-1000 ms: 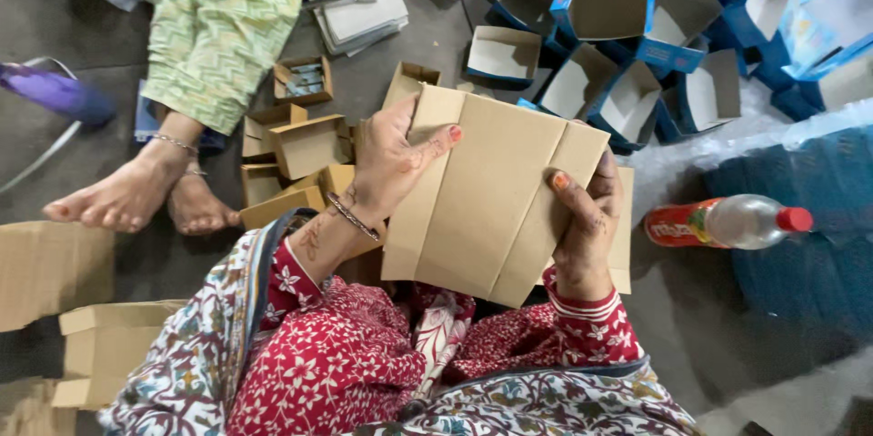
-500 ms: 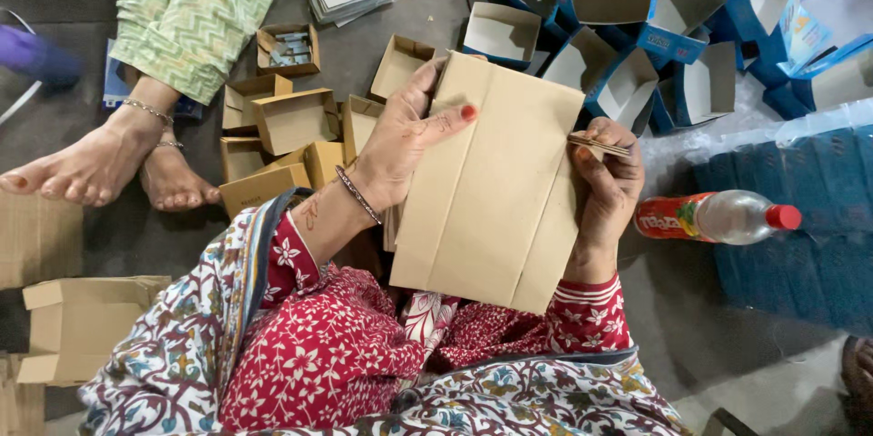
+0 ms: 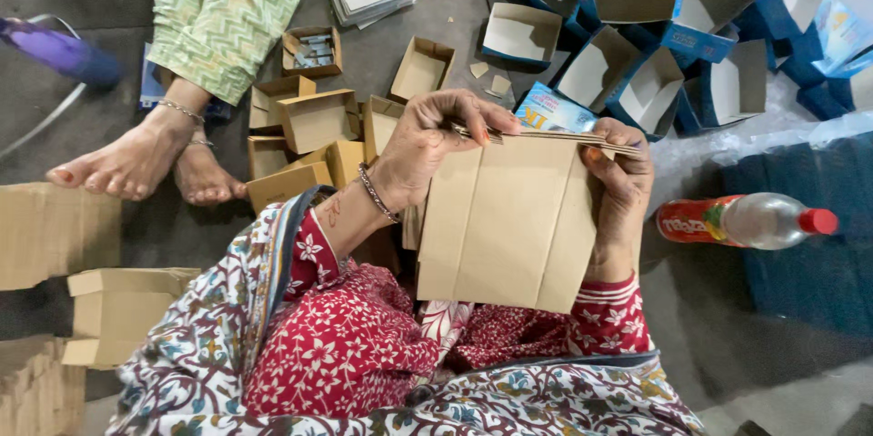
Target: The person sits on the floor and folds flat cardboard pieces into small rectangular boxes by hand. They repeatedly pick up a flat piece, fold the sides and flaps, and place the finished box into a growing stack.
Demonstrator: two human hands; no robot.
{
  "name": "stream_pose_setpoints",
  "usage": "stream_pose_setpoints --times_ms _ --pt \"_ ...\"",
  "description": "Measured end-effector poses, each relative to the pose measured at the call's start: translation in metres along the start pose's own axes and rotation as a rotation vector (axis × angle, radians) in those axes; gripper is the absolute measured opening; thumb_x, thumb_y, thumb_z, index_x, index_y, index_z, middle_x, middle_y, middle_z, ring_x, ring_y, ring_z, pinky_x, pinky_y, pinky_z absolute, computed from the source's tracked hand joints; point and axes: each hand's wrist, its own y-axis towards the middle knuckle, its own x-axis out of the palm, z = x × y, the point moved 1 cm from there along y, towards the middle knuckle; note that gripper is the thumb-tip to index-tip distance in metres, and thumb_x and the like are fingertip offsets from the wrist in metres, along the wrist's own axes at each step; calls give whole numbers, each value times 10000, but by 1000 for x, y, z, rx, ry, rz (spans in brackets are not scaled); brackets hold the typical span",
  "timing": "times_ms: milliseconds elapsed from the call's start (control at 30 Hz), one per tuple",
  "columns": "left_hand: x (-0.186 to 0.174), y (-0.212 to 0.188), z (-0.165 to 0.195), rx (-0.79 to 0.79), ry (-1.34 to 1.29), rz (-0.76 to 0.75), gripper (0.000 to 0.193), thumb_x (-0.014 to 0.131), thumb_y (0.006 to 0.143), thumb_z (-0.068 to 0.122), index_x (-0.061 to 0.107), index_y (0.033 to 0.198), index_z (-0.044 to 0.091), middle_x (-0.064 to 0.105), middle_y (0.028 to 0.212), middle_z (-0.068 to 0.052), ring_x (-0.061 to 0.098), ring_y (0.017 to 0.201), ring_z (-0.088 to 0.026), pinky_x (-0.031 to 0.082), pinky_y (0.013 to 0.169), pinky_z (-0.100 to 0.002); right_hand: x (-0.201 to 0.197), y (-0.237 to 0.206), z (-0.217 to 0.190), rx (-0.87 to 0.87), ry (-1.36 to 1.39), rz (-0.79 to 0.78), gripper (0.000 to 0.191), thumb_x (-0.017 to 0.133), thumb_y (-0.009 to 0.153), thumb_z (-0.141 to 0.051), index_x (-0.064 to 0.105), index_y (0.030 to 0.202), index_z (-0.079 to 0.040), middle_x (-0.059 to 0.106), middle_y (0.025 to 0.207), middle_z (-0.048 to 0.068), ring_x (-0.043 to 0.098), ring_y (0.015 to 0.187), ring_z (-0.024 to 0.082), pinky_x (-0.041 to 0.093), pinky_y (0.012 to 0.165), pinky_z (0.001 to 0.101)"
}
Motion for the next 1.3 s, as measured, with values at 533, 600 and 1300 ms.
stream_pose_setpoints --times_ms 533,600,1300 --pt "-20 -7 -7 -123 345 206 684 651 973 16 381 1600 55 505 1540 -114 507 1368 -220 499 1100 -385 -17 2 14 199 500 352 255 590 981 -106 671 1146 70 753 1140 168 726 1084 270 569 1040 386" --pt "-13 -12 -13 -214 438 52 911 747 826 -14 275 1596 100 441 1587 -38 442 1441 -141 525 1086 -385 -17 -5 16 226 497 361 162 629 976 -67 692 1080 41 755 1087 142 713 1049 260 573 990 387" --pt "-5 -18 -1 138 610 267 354 641 1069 170 537 1376 27 677 1172 -21 668 1038 -95 594 927 -264 3 -20 -15 130 -88 -8 676 695 972 -339 500 1525 -3 616 1378 135 616 1265 229 499 1114 357"
